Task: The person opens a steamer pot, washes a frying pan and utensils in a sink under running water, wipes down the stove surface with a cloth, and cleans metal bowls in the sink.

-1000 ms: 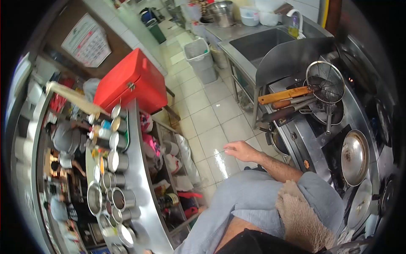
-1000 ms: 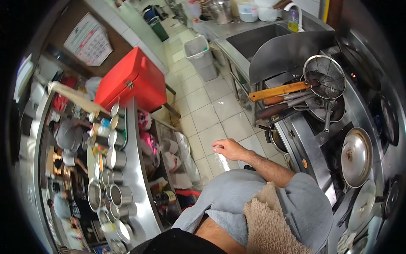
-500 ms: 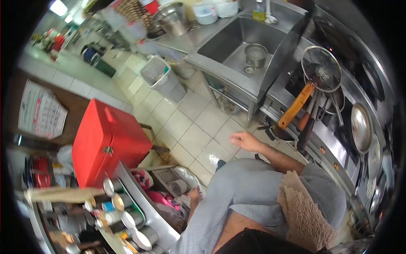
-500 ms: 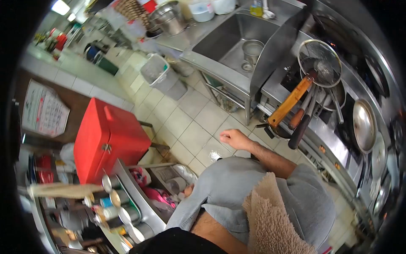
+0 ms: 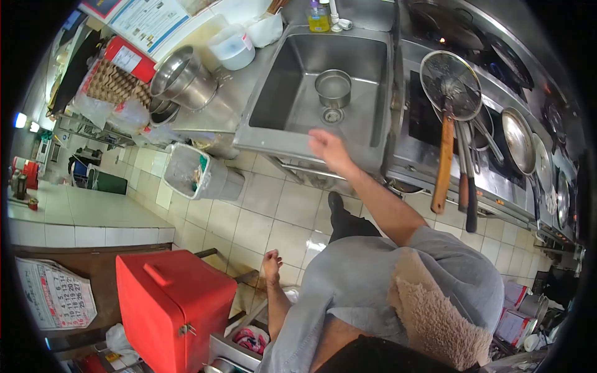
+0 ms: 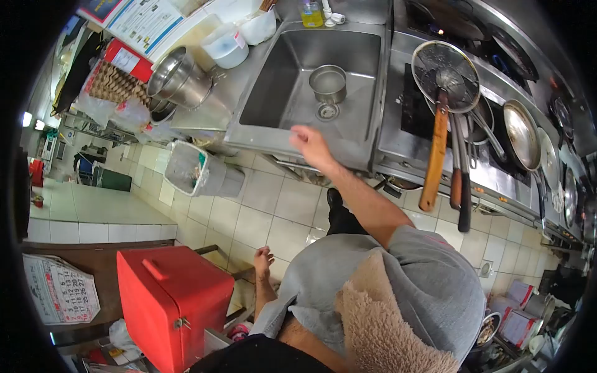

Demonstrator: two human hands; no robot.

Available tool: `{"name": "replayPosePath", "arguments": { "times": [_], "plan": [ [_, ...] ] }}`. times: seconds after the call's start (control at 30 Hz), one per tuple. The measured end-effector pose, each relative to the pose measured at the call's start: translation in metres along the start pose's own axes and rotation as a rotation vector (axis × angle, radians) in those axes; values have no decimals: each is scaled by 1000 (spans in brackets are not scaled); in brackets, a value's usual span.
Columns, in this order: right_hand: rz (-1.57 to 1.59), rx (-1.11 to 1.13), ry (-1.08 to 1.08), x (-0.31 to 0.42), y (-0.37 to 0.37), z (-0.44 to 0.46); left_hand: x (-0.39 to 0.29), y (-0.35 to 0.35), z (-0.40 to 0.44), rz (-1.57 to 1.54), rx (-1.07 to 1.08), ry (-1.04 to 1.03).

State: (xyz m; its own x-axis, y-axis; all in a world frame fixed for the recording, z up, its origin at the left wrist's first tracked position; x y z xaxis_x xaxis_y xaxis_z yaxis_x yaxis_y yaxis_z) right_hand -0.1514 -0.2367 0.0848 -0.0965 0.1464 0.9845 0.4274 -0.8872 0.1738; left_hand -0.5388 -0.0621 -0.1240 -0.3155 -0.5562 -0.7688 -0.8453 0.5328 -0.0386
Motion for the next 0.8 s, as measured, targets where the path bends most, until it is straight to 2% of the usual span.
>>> {"name": "replayPosePath", "arguments": {
  "times": [0.03,0.1,0.13,0.2,0.23,0.3,0.37,0.43,0.47,0.53,0.57,0.63,0.67,0.77,0.8],
  "plan": [
    [99,-52,-91,0,1,37,-13,-23,6,62,58,7],
    [80,-324,-66,-39,-5,123,-44,-60,20,138,119,-79],
    [100,-325,-67,-57,-10,161,-58,-72,27,166,156,-93],
    [-406,-448,-69,-98,-5,221,-86,-87,35,188,143,-98],
    [-399,-443,-77,-121,-3,246,-99,-91,40,213,132,-100],
    [-874,-381,36,-156,2,287,-126,-91,51,241,109,-119],
    [-902,-311,64,-177,25,311,-150,-89,64,266,90,-138],
    [-968,-154,-159,-238,44,347,-167,-82,73,259,-24,-149],
    [-962,-151,-173,-247,51,357,-174,-80,77,273,-26,-141],
    [-1015,187,-515,-265,61,368,-183,-78,83,258,-44,-75],
    [-1008,190,-528,-278,59,373,-187,-78,87,271,-44,-68],
    [-1239,325,-490,-303,50,380,-189,-79,91,249,-17,-20],
    [-1234,330,-502,-303,49,383,-183,-70,100,363,-40,-41],
    [-1355,265,-604,-285,53,372,-186,-74,113,391,14,1],
    [-1514,188,-458,-277,52,370,-194,-80,122,395,23,2]
  ]
}}
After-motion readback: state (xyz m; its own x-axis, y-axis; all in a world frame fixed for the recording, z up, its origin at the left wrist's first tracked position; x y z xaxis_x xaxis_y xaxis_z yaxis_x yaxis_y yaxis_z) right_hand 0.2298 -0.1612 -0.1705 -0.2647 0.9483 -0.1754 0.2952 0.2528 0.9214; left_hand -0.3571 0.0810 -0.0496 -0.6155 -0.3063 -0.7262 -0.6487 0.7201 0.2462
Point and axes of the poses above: each hand's wrist, its own z-axis towards the middle knuckle, its own y-axis out of the back of the hand, x = y × z, the point moved 3 cm from there along z, towards the middle knuckle, and after that the axes turned 14 degrees about -z, right-handed, at the moved point
